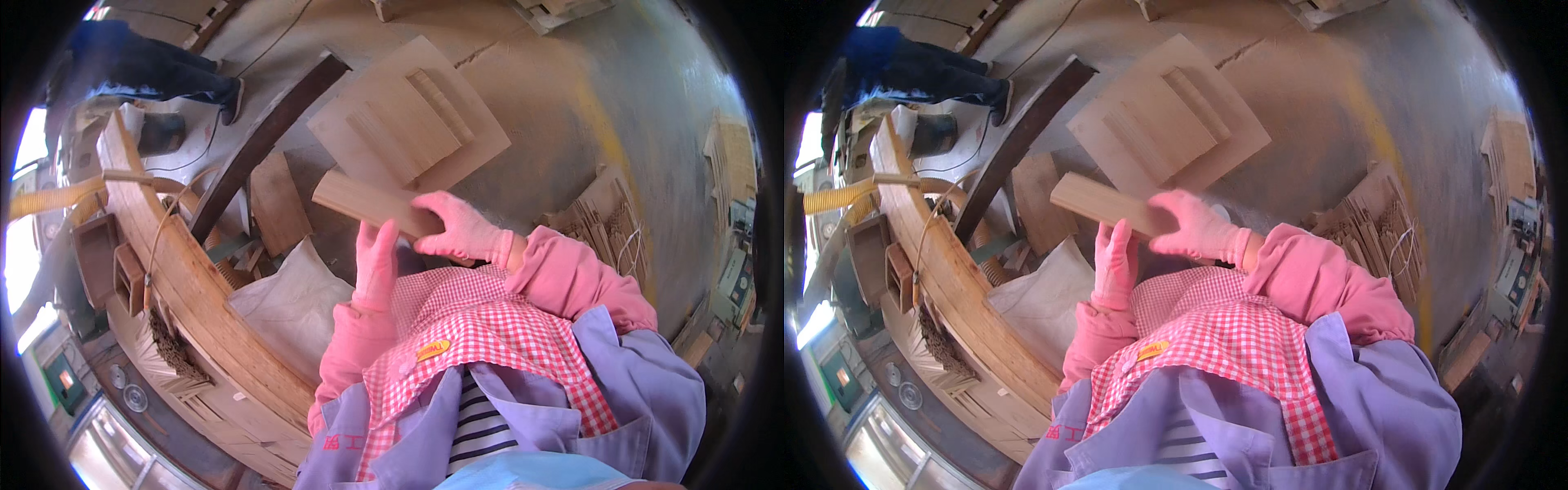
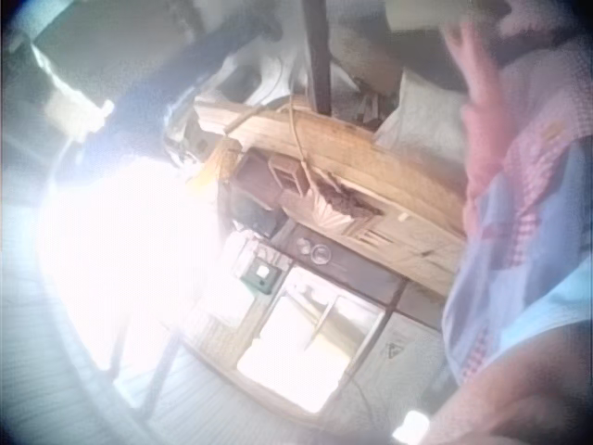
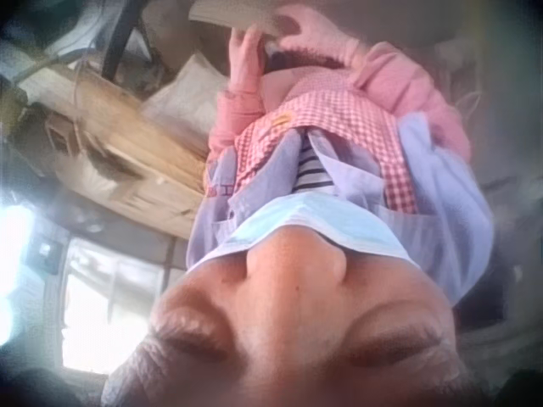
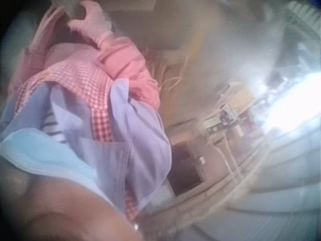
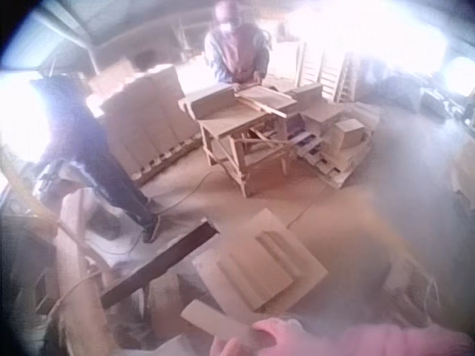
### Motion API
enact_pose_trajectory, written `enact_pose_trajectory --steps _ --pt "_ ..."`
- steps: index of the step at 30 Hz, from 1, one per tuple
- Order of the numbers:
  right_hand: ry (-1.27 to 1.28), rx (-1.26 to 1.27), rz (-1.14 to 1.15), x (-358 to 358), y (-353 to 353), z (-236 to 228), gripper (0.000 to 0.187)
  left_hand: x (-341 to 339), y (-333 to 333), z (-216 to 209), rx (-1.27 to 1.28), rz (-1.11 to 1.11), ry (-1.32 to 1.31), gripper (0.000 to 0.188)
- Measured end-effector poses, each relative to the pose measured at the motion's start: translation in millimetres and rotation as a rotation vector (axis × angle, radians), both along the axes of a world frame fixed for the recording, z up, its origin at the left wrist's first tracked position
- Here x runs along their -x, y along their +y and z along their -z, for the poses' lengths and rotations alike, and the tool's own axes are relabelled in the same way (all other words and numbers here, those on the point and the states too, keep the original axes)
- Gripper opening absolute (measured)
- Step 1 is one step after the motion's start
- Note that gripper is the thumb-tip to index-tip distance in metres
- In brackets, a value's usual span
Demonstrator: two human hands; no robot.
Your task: The person repeatedly picks up thin wooden slats from a workbench, aligns them, and stacks them into neat piles. The person also moves a larger stack of slats to a different location on the bench. A coworker is visible in the background assembling a wooden box.
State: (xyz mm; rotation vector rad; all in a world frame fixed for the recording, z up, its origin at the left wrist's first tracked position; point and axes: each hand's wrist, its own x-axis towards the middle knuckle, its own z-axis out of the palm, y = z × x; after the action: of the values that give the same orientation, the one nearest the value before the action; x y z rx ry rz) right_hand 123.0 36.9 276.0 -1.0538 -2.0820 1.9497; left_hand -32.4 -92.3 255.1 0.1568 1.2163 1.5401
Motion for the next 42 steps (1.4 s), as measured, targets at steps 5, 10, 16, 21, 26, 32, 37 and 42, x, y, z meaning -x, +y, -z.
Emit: enact_pose_trajectory --steps 5,10,16,21,26,32,37,42 --pt "-0.188 -0.326 0.256 -18.2 61.5 70.5 0.069 17.0 50.8 89.9 0.279 0.151 0.479 0.057" --pt "-0.469 -0.478 0.445 -9.4 137.3 167.6 0.067 49.2 83.6 200.1 0.578 0.360 1.035 0.064" --pt "-0.592 -0.624 0.443 11.9 180.4 252.5 0.064 56.0 109.1 257.3 0.714 0.337 1.051 0.069" --pt "-0.604 -0.605 0.434 18.4 185.2 274.4 0.065 48.6 111.2 268.7 0.664 0.299 1.061 0.071" --pt "-0.585 -0.595 0.403 23.4 188.2 279.9 0.066 46.2 111.3 267.7 0.681 0.286 0.941 0.069" --pt "-0.544 -0.492 0.350 19.1 190.0 286.2 0.069 48.6 116.5 265.5 0.682 0.274 0.778 0.066" --pt "-0.503 -0.461 0.280 12.1 192.8 288.7 0.069 52.6 118.8 269.1 0.676 0.239 0.543 0.065" --pt "-0.393 -0.302 0.345 7.3 198.7 295.5 0.055 55.0 116.9 270.5 0.597 0.219 0.527 0.059"
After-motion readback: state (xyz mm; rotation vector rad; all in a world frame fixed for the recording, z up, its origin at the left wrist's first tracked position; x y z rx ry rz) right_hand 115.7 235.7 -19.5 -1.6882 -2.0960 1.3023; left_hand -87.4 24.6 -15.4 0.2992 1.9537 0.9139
